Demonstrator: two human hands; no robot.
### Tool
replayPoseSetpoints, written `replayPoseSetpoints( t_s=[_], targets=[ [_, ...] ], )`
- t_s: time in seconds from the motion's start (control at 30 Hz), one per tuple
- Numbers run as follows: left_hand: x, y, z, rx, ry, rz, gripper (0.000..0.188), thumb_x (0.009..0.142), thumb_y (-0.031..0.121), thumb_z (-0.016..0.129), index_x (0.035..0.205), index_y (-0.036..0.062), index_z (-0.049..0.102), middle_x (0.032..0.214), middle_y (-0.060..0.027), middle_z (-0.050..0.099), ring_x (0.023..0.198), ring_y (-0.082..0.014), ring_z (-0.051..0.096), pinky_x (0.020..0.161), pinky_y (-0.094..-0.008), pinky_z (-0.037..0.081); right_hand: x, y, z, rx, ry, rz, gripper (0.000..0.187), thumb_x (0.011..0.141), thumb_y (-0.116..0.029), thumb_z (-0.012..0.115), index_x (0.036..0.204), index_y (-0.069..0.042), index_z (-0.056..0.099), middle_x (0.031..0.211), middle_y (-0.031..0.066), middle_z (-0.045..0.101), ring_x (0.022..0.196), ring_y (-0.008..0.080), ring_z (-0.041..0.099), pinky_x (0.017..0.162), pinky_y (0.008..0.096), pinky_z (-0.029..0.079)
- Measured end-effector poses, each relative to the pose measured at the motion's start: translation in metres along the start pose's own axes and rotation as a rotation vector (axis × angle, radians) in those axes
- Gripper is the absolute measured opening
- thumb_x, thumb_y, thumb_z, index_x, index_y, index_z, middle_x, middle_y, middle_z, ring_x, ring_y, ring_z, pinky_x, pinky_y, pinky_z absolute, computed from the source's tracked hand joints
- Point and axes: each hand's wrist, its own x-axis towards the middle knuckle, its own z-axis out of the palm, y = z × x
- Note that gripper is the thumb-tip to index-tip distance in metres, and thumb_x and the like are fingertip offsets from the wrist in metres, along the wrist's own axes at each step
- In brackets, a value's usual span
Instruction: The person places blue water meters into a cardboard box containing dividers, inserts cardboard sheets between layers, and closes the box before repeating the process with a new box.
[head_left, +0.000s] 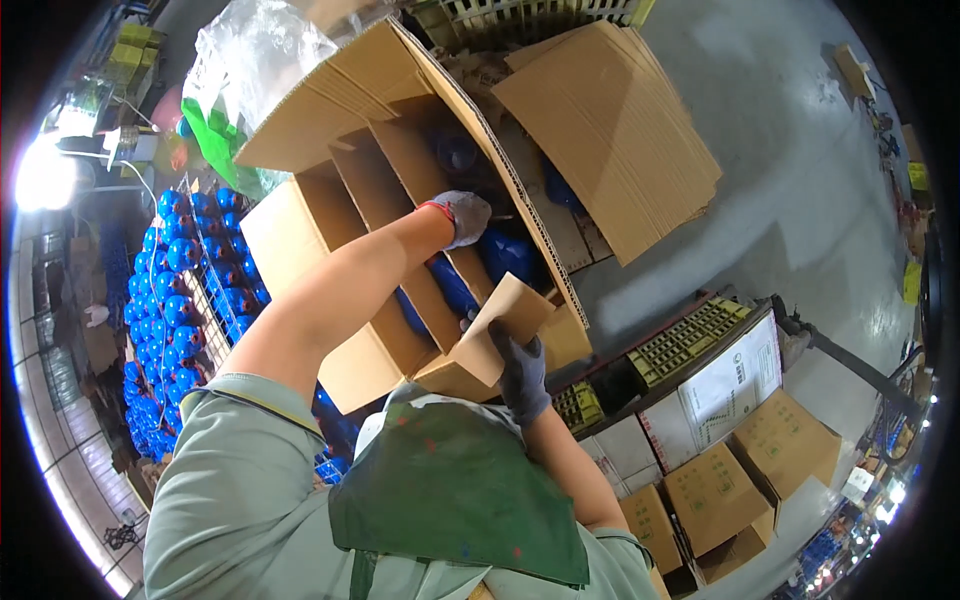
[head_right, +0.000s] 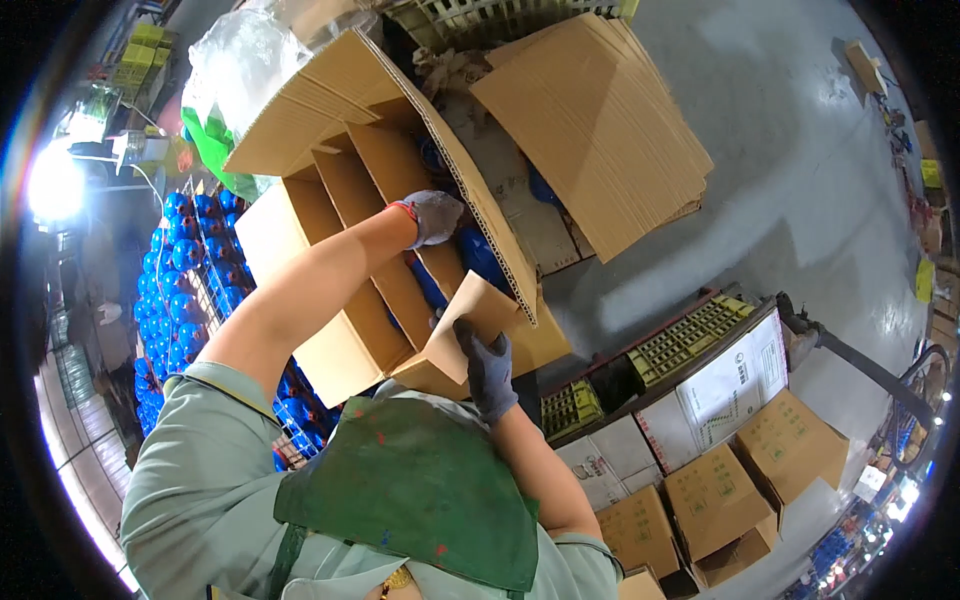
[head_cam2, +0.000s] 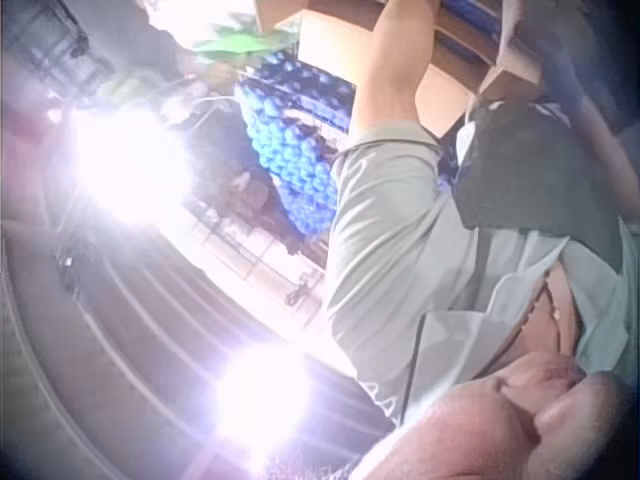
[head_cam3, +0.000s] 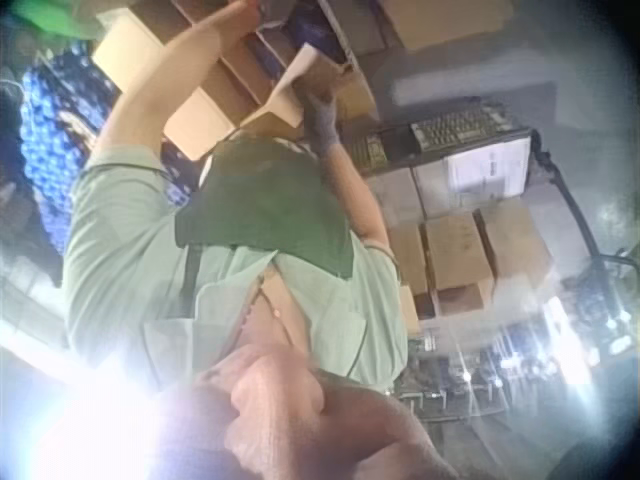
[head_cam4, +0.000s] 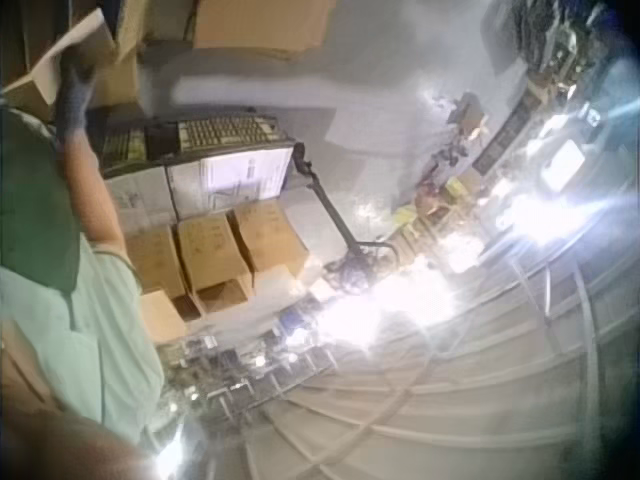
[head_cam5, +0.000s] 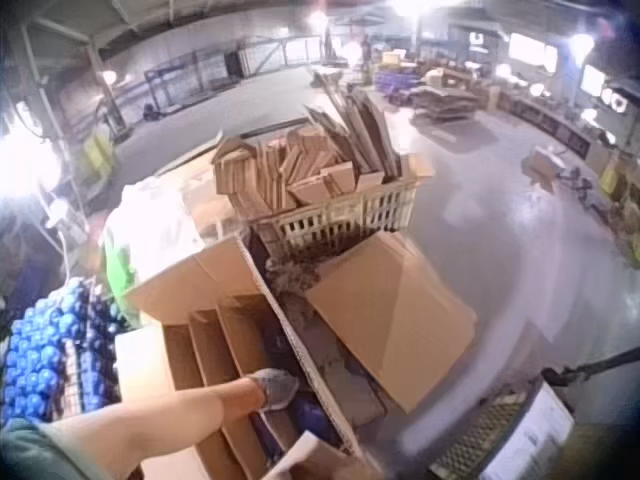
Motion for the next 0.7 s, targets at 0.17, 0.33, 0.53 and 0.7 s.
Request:
replayPoseSetpoints(
  t_s=[0.17, 0.33, 0.53, 0.7],
  targets=[
    [0.025, 0.015, -0.005, 0.167, 0.069, 0.276, 0.028, 0.082, 0.017, 0.07, 0.106, 0.0058, 0.076, 0.111, -0.0124, 0.073, 0.108, -0.0352, 0.067, 0.087, -0.0407, 0.057, -0.001, -0.006, 0.013, 0.042, 0.008, 0.023, 0.036, 0.097, -0.01, 0.063, 0.129, 0.002, 0.053, 0.119, 0.0166, 0.066, 0.109, 0.0298, 0.067, 0.092, 0.0388, 0.055],
    [0.043, 0.05, 0.035, 0.211, 0.093, 0.196, 0.032, 0.092, 0.021, 0.056, 0.117, 0.0058, 0.069, 0.121, -0.01, 0.065, 0.115, -0.0254, 0.06, 0.098, -0.0358, 0.048, -0.001, -0.004, 0.007, -0.053, 0.024, 0.001, 0.033, 0.096, -0.012, 0.066, 0.124, 0.002, 0.057, 0.115, 0.0147, 0.07, 0.105, 0.0247, 0.069, 0.09, 0.0345, 0.053],
    [0.057, 0.033, 0.045, 0.264, 0.304, 0.287, 0.027, 0.082, 0.02, 0.063, 0.105, 0.0076, 0.071, 0.079, -0.0112, 0.072, 0.085, -0.027, 0.07, 0.076, -0.0372, 0.057, 0.002, -0.002, -0.007, 0.154, -0.08, 0.041, 0.043, 0.098, -0.017, 0.064, 0.134, 0.002, 0.05, 0.123, 0.0176, 0.063, 0.119, 0.0333, 0.062, 0.1, 0.0443, 0.053],
    [0.038, 0.045, 0.039, 0.044, 0.238, 0.07, 0.04, 0.09, 0.022, 0.051, 0.128, 0.0096, 0.055, 0.097, -0.0119, 0.067, 0.098, -0.0279, 0.064, 0.088, -0.0399, 0.05, 0.0, 0.0, -0.003, 0.238, -0.106, 0.031, 0.043, 0.097, -0.016, 0.065, 0.133, 0.002, 0.051, 0.123, 0.0184, 0.064, 0.118, 0.0341, 0.063, 0.099, 0.0448, 0.053]
  ],
)
